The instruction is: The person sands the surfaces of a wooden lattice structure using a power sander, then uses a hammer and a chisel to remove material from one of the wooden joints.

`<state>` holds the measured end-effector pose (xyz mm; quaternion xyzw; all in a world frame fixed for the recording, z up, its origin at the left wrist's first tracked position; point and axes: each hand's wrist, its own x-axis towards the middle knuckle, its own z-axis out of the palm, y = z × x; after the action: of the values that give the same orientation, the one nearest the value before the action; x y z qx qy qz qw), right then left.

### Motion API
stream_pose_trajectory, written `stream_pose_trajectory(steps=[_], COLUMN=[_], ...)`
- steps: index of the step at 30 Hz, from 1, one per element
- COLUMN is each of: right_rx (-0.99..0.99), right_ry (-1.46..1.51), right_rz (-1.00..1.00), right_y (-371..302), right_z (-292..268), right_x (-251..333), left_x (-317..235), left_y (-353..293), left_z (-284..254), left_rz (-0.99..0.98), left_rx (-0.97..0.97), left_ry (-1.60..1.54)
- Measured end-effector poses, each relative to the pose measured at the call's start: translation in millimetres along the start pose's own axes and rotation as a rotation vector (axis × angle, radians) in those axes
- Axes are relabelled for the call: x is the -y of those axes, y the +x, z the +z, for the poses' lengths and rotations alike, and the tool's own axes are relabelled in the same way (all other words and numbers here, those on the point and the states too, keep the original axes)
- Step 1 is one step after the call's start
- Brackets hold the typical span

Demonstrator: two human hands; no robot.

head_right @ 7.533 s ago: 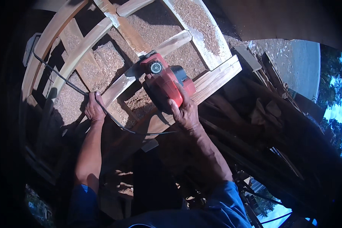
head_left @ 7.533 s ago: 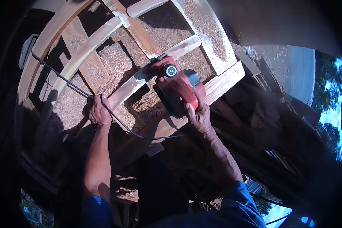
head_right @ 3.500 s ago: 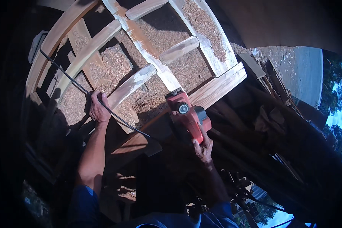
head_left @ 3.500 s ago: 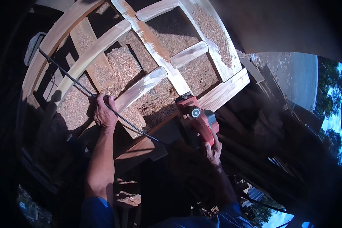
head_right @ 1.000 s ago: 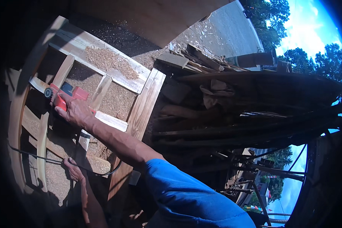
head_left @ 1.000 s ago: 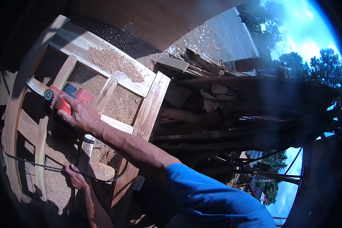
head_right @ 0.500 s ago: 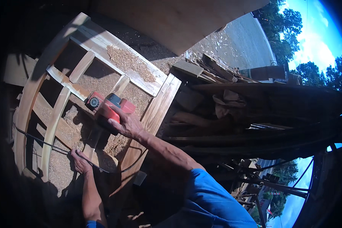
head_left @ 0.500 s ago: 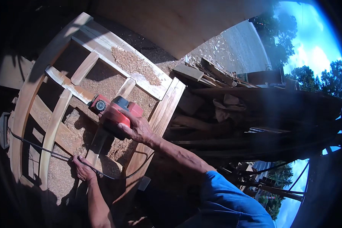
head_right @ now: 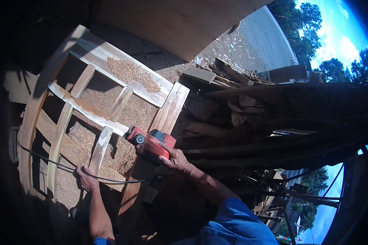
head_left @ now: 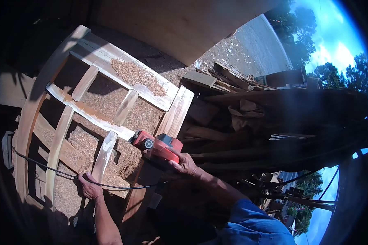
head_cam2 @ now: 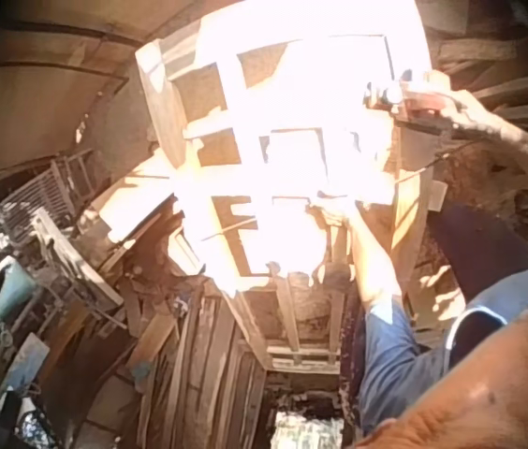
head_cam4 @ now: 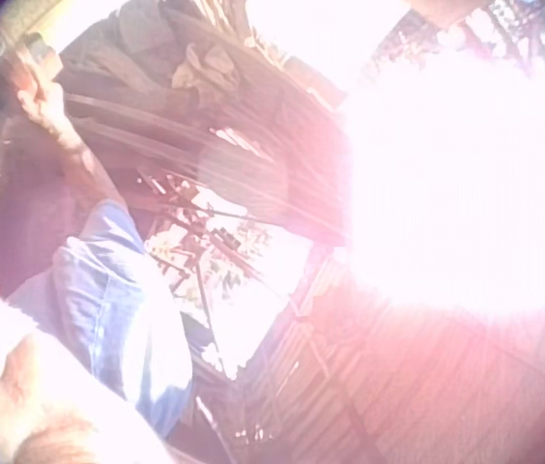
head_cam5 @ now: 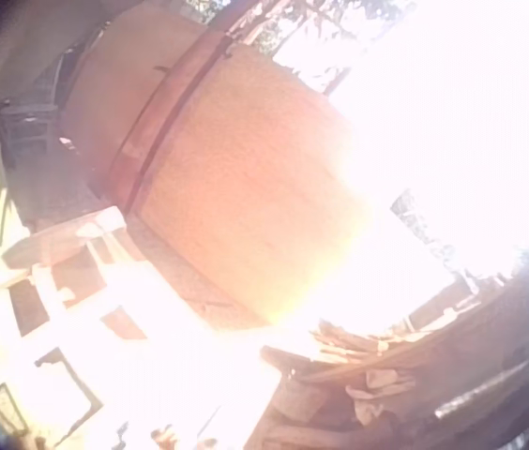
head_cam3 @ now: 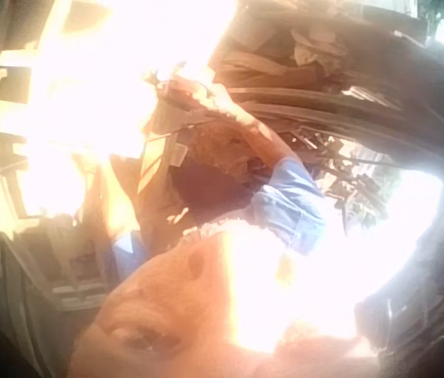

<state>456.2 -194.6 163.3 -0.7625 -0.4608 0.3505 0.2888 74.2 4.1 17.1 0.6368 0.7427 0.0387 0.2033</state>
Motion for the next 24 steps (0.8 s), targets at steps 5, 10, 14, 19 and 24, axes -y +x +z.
stream_pose_trajectory(steps=[5,10,14,19,24], right_rx=[0.033,0.036,0.042,0.047,0.029], right_ry=[-0.013,-0.086,-0.132,-0.182,-0.202], right_rz=[0.025,-0.044,-0.071,-0.075,-0.054], right_y=[33,68,99,136,173], right_z=[10,26,43,60,78], right_x=[28,43,62,99,128], left_x=[-4,-12,-13,-7,-13], left_y=[-1,-3,-2,1,0], left_z=[-3,-8,-11,-8,-9], left_rz=[0.011,-0.012,-0.035,-0.047,-0.066], left_rx=[-0.035,-0.004,0.017,0.005,0.066], left_ry=[-0.01,0.009,0.011,-0.024,0.02])
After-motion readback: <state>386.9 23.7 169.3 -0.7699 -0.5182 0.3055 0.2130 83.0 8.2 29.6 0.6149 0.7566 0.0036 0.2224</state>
